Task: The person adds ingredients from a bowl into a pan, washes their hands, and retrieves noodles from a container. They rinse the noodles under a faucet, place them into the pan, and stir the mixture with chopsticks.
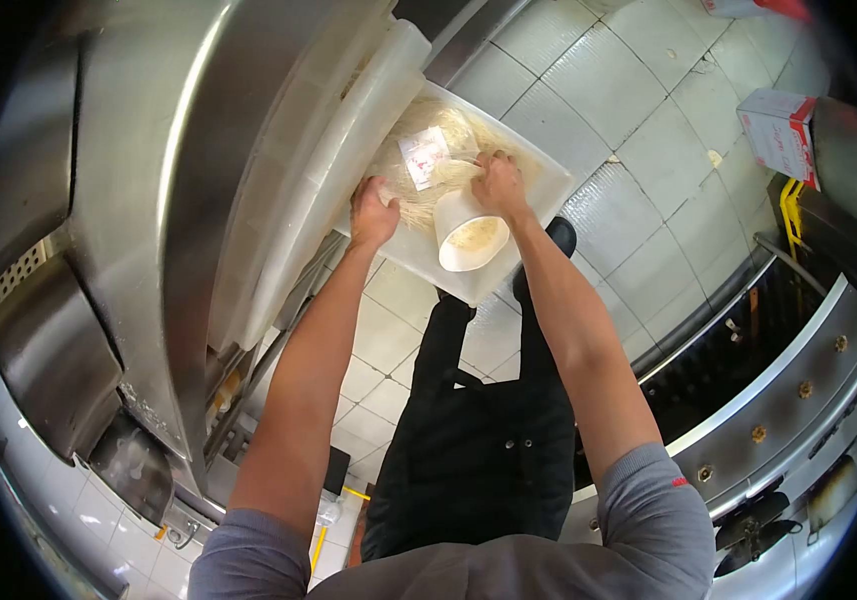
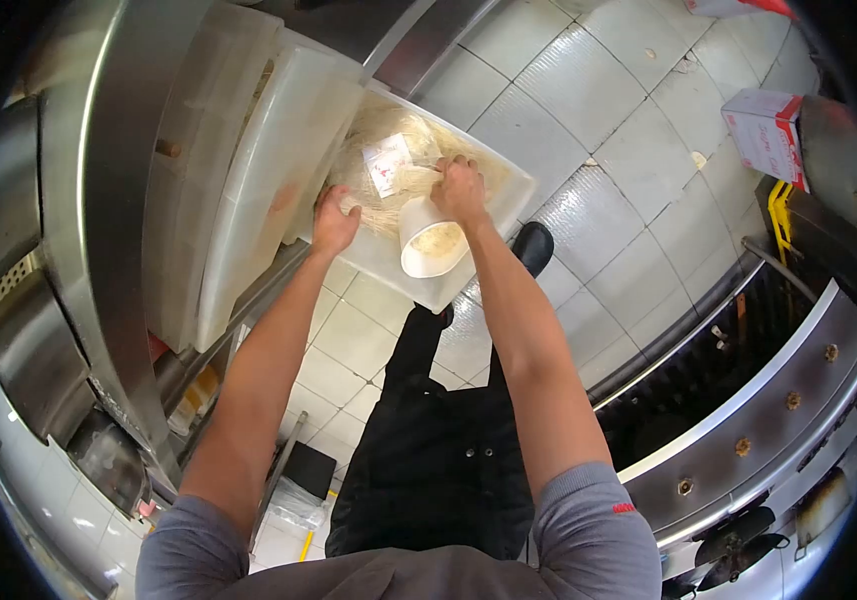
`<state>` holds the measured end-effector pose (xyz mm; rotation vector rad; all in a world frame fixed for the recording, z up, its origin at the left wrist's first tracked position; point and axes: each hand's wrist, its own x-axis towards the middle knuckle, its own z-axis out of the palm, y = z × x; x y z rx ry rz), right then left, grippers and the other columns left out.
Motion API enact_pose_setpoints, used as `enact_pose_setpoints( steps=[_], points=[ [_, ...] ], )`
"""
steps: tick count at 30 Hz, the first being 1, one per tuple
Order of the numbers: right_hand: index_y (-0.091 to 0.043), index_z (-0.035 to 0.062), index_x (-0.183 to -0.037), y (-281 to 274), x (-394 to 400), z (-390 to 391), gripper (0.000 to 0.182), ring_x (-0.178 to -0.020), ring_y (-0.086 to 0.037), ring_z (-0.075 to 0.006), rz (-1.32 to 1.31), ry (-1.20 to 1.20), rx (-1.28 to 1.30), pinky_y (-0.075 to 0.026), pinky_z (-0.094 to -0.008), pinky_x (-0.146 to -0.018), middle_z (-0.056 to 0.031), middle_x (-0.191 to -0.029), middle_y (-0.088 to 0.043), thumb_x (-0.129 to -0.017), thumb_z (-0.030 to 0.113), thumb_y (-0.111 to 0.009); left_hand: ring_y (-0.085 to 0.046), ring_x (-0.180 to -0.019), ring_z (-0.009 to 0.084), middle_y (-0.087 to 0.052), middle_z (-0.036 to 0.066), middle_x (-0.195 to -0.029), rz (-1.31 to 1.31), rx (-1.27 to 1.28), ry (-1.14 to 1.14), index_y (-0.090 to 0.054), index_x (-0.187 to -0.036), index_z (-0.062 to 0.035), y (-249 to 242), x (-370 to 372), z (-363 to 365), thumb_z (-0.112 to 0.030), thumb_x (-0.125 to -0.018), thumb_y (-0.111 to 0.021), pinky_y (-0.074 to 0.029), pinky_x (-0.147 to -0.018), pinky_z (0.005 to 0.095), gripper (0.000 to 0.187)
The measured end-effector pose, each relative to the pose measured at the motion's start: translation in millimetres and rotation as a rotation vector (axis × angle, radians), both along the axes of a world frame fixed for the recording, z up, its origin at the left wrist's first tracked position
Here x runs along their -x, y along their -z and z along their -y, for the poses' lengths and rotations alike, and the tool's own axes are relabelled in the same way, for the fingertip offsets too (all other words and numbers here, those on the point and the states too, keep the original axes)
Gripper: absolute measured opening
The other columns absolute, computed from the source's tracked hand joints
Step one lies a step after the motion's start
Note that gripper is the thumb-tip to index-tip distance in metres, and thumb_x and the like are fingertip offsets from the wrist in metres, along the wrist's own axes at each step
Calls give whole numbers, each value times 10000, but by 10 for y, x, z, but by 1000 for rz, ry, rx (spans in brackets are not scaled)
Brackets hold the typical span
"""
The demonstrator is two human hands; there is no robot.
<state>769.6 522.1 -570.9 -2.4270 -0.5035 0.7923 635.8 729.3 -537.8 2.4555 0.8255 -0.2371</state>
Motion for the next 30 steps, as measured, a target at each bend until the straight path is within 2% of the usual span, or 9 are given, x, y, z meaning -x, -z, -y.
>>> enact_pose_setpoints(
  steps=[3,6,9,15,18,21,24,27,30],
  points=[
    [-607,19,-1112,-77,-24,131,388,-1061,-547,-391,5,105,-62,-474,-454,-899,-217,-1073,-606,-726,53,-627,-538,-1151,314,-565,150,-1219,-105,16,-97,-590,-1145,-76,230,-20,-113,-107,-792,-669,-434,-966,417,364],
    [-597,2,-1107,-120,-63,221,378,-999,-570,-394,54,330,-191,-475,-455,-871,-232,-1039,-606,-731,28,-621,-551,-1119,321,-572,134,-1177,-162,-42,237,-569,-1188,-100,0,-155,-83,-110,-814,-635,-427,-969,433,379],
    [-590,-11,-1114,-381,-31,178,385,-939,-589,-401,251,287,-232,-475,-462,-844,-248,-1000,-610,-732,18,-624,-537,-1131,320,-556,109,-1192,-344,98,435,-558,-1198,-119,133,-153,-32,-116,-831,-607,-434,-954,444,371],
    [-625,11,-1031,-537,158,174,319,-916,-597,-397,-28,-83,-331,-484,-455,-807,-229,-930,-625,-722,87,-651,-477,-1225,315,-510,121,-1270,-309,-242,72,-498,-1263,-141,38,-187,61,-136,-816,-624,-399,-1011,441,464],
    [-642,14,-936,-554,243,190,237,-923,-599,-382,-191,-70,-215,-485,-450,-810,-204,-918,-631,-722,116,-645,-417,-1302,321,-456,148,-1372,-390,35,41,-403,-1375,-118,109,-199,-143,-169,-814,-635,-331,-1086,419,609],
    [-648,11,-878,-486,307,111,176,-920,-606,-366,21,-112,-232,-487,-446,-806,-191,-944,-637,-731,102,-618,-358,-1357,325,-370,161,-1471,-285,-39,-112,-322,-1438,-65,397,-90,-200,-243,-826,-645,-290,-1122,392,715],
    [-650,10,-871,-354,357,-134,164,-942,-605,-351,85,-145,-319,-488,-452,-802,-179,-956,-639,-732,78,-595,-371,-1354,363,-364,228,-1474,-408,116,-312,-342,-1430,14,90,-291,-165,-315,-847,-616,-306,-1110,406,723],
    [-637,17,-963,-200,372,-370,244,-982,-592,-360,10,-298,-197,-488,-453,-831,-189,-974,-631,-731,49,-568,-388,-1343,299,-397,180,-1451,-300,54,-233,-362,-1414,-46,333,-173,-236,-382,-817,-675,-301,-1111,375,752],
    [-589,22,-1086,-11,313,-577,356,-1019,-580,-372,1,-155,-126,-485,-445,-874,-204,-1000,-616,-730,29,-560,-417,-1304,313,-438,188,-1391,-327,434,-365,-417,-1352,-62,430,-235,-406,-383,-789,-708,-322,-1088,388,711]
  ],
)
